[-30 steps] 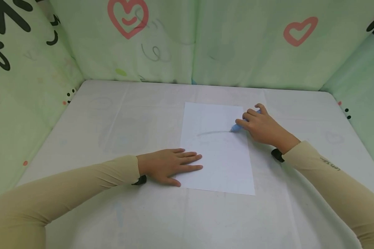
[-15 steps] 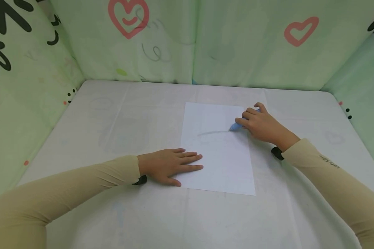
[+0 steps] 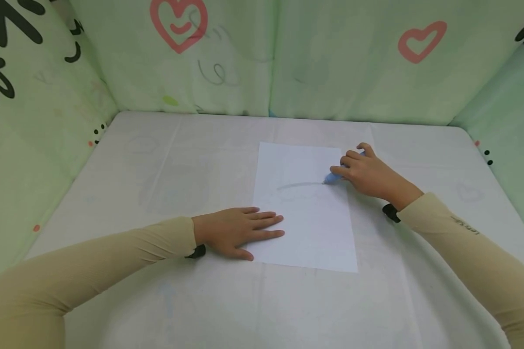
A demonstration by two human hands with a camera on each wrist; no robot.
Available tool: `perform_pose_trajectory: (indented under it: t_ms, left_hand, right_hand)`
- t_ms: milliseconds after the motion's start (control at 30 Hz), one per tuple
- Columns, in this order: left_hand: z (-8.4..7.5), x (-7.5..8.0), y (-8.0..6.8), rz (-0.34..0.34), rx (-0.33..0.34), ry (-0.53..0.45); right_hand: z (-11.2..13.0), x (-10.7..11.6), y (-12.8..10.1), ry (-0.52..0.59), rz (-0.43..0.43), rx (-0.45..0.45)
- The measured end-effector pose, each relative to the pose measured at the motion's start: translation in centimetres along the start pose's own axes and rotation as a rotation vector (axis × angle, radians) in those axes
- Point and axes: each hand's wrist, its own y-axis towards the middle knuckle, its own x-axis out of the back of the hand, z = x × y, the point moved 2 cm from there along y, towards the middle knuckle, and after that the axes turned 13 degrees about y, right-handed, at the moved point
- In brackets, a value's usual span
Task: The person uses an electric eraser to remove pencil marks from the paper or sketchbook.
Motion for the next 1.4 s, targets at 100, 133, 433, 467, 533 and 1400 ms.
perform_pose_trajectory:
  t_ms: [100, 133, 433, 467, 533, 1400]
  left_hand:
    - [0.0, 0.0, 0.0, 0.001, 0.001, -0.011]
    - [0.0, 0.0, 0.0, 0.000, 0.000, -0.012]
    - [0.0, -0.2, 0.0, -0.009, -0.007, -0.001]
    - [0.0, -0.2, 0.0, -0.010, -0.007, 0.001]
    - [0.1, -0.2, 0.0, -0.011, -0.006, 0.007]
    - [0.0, 0.0, 0.0, 0.007, -0.006, 0.002]
  right_hand:
    - [0.0, -0.1, 0.1, 0.014, -0.006, 0.009]
    - [-0.1, -0.1, 0.2, 0.016, -0.008, 0.011]
    - [-0.2, -0.3, 0.5, 0.011, -0.004, 0.004]
    - [-0.2, -0.2, 0.5, 0.012, 0.000, 0.003]
    - [-0.2, -0.1, 0.4, 0.014, 0.007, 0.002]
    - [-0.1, 0.0, 0.4, 0.012, 0.005, 0.032]
